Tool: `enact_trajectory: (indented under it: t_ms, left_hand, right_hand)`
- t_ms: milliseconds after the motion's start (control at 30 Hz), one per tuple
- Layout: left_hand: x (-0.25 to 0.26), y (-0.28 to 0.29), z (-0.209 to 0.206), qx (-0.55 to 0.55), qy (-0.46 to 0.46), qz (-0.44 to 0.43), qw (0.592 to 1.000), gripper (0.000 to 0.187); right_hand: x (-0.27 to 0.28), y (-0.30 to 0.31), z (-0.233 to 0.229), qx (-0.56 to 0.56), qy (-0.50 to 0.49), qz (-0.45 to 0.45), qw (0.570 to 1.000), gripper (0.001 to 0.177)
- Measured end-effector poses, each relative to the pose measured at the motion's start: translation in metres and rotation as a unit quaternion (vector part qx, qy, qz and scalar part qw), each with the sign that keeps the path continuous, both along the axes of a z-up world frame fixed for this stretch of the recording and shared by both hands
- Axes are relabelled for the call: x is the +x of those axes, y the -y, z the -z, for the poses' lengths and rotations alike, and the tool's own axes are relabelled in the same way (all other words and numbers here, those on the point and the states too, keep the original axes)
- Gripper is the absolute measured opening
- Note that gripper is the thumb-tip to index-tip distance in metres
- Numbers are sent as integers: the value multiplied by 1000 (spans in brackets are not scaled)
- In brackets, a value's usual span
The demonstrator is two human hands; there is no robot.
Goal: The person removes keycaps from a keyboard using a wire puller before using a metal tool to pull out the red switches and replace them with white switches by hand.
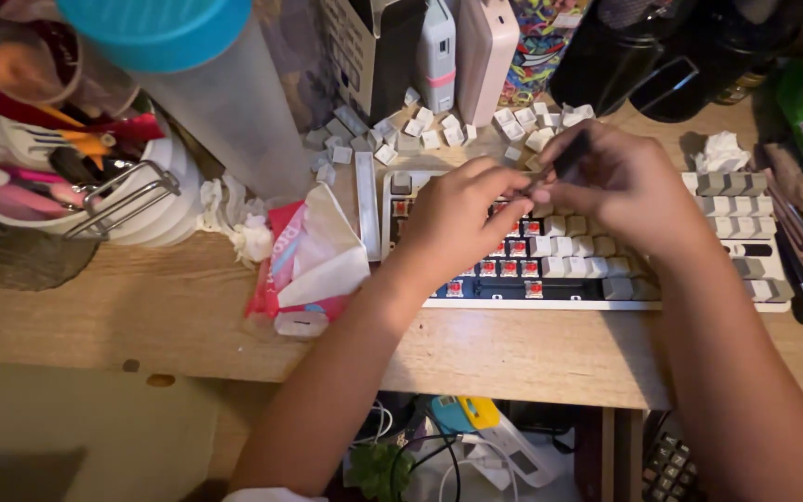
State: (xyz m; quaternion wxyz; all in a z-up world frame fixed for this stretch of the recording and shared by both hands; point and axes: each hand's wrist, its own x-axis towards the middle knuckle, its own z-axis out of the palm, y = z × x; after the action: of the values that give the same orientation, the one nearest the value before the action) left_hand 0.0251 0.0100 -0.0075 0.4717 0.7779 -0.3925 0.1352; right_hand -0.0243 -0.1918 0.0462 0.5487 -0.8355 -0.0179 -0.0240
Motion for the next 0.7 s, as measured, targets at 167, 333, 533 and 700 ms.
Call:
enact_trajectory:
  t_ms: [167, 333, 533, 700]
  left_hand:
    - [-1, 1, 2, -2, -14, -7, 1000, 18]
    - [-5, -1, -7, 18, -38, 18, 999, 19]
    - [-2, -10, -14, 92, -72, 82, 990, 19]
    - [-2, -6, -5, 114, -44, 57, 991, 6]
  right_hand:
    - [0, 2, -2, -34, -99, 22, 994, 25]
    - [-6, 6, 5, 0, -6, -54, 999, 31]
    - [-16, 18, -7, -122, -70, -92, 986, 32]
    - [-21, 13, -6, -48, -44, -60, 996, 36]
